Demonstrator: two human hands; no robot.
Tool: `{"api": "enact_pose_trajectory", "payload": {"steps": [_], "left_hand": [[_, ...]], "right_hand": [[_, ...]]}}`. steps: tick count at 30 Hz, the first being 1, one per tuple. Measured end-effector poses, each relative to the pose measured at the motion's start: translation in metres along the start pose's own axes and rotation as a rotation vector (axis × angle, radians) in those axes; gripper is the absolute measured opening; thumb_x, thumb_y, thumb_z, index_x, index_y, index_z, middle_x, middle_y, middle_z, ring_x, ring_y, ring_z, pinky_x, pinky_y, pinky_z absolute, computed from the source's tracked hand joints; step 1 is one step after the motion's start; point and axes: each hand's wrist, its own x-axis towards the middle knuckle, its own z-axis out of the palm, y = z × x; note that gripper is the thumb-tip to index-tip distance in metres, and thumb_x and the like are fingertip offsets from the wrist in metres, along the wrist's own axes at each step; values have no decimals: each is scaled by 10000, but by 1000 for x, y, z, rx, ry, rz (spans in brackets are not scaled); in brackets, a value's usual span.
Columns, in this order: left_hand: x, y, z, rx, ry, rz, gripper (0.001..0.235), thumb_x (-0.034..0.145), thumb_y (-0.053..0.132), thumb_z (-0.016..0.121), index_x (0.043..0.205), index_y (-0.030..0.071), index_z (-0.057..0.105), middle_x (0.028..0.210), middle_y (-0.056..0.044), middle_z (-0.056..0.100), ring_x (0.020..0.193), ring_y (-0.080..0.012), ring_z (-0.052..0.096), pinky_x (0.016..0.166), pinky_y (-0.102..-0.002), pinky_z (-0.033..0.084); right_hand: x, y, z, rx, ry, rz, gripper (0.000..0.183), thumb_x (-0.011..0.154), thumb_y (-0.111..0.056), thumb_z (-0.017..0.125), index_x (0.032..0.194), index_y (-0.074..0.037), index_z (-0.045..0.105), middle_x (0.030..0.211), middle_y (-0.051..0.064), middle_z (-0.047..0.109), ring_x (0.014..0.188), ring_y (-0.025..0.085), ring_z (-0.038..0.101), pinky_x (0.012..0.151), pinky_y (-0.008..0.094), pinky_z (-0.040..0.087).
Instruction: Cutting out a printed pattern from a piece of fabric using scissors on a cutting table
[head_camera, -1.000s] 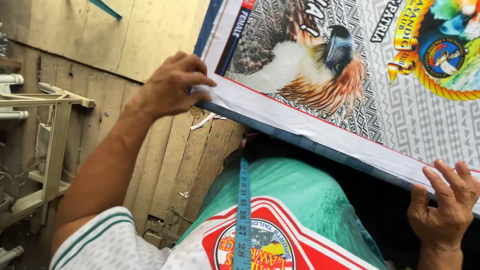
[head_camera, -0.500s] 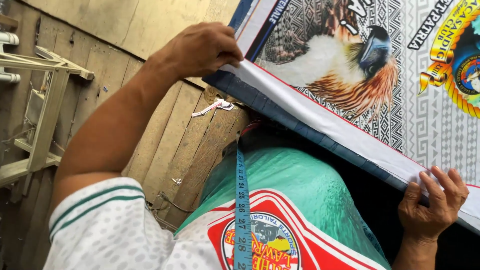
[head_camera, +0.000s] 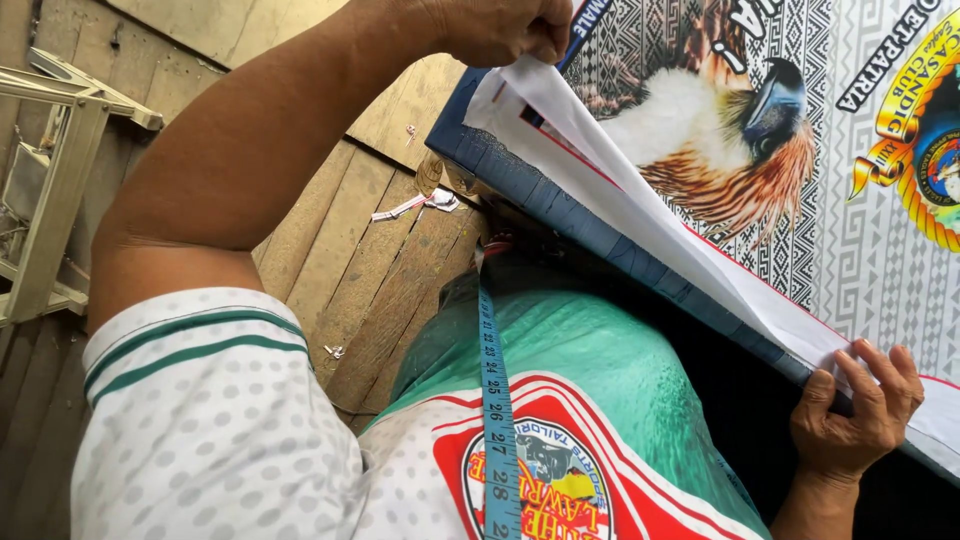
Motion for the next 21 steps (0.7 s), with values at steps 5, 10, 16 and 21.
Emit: {"api": "enact_pose_trajectory", "payload": {"steps": [5,10,16,21], "left_hand": [[-7,1,2,4,4,27,104,1021,-39,611,1045,45,668,991,-79,664,871,-183,609,728,-280,484],[-33,53,-8,-33,-41,-116,111,992,-19,612,1045,60,669,1063,-81,676,947,-224,615,820,-306,508],[-47,78,-13,160,-35,-269,212,1035,78,552,1195,101,689,1146,-75,690,963,-233,619,850,-334,462],[-48,82,-8,330,177,-28,179,1010,50,633,1173,49,708,1102,-118,718,878,-269,636,733,-361,466]], "right_hand": [[2,-2,-1,15,-4,-4,185,1107,-22,652,1141,154,699,1261,351,678,1321,581,547,1230,654,432],[0,0,-1,19,-8,-1,153,1109,-1,661,1150,143,693,1277,345,670,1327,584,539,1227,662,434],[2,-2,-2,43,-14,1,103,1040,148,683,1142,143,693,1276,345,670,1329,581,542,1240,661,430],[6,-6,-4,57,-27,-3,86,1098,85,678,1145,154,699,1282,362,661,1317,559,560,1227,656,457]]}}
